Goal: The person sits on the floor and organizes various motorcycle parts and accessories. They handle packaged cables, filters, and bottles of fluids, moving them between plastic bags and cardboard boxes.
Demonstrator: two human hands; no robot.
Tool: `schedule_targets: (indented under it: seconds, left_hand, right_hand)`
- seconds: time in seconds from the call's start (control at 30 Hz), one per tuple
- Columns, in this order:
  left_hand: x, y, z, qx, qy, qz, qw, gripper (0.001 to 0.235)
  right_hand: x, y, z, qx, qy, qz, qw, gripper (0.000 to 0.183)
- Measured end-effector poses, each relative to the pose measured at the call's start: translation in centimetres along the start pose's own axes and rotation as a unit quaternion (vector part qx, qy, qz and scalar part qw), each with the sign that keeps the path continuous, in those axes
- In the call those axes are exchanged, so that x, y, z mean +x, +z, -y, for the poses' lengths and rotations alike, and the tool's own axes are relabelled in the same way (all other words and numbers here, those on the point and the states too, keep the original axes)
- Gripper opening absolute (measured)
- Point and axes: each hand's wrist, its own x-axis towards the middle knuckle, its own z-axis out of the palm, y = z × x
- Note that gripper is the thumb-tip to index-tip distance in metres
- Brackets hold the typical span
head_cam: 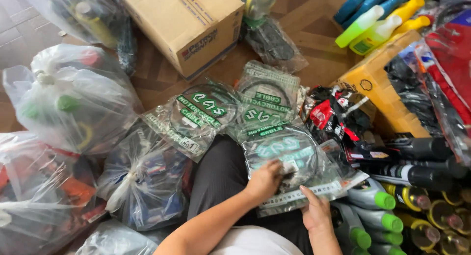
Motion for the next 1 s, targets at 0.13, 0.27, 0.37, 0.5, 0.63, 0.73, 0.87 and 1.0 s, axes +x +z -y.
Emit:
schedule_targets:
  seconds: [0.13, 0.27, 0.37, 0.5, 0.63, 0.73, 0.87, 1.0]
  left_hand:
    - [1.6, 0.6, 1.0, -0.005, -0.044, -0.074, 0.996, 0.035]
    - [0.5, 0.8, -1.5, -0.046, -0.063, -0.015, 0.997, 0.036]
    - [0.6, 0.1, -1.8, -0.055, -0.004, -0.001, 0.998, 0.037]
    - [0.9, -1.0, 0.9, 0.004, -0.017, -0.031, 0.999, 0.042]
    - [3.9, -0.7, 5.1, 0.080, 0.034, -0.181, 0.980, 0.056]
    - [6.9, -1.8, 2.2, 0.109, 0.044, -0.256, 0.959, 0.061]
    - [7.5, -4.0, -7.1, 0.056, 0.087, -0.235, 0.967, 0.062]
    - [3.8, -1.8, -10.2, -0.007, 0.235, -0.161, 0.959, 0.058]
  right_hand:
    - [-1.5, 3.5, 2.4, 0.018, 0.021, -0.014, 1.000, 0.047]
    - [-1.3, 4.8, 3.0, 0.054, 0.073, -0.002, 0.996, 0.047]
    - [-0.3, 4.5, 2.6, 0.049, 0.074, -0.008, 0.996, 0.046]
    - [1.5, -0.6, 0.3, 0.101, 0.007, 0.034, 0.994, 0.038]
    - [-2.8, -0.9, 4.4, 0.113, -0.013, 0.058, 0.992, 0.044]
    - [-4.7, -0.4, 5.9, 0.116, -0.040, 0.127, 0.984, 0.050]
    - [-4.2, 1.1, 4.9, 0.114, -0.016, 0.176, 0.978, 0.064]
    - [-4.2, 3.7, 5.3, 0.109, -0.033, 0.146, 0.983, 0.077]
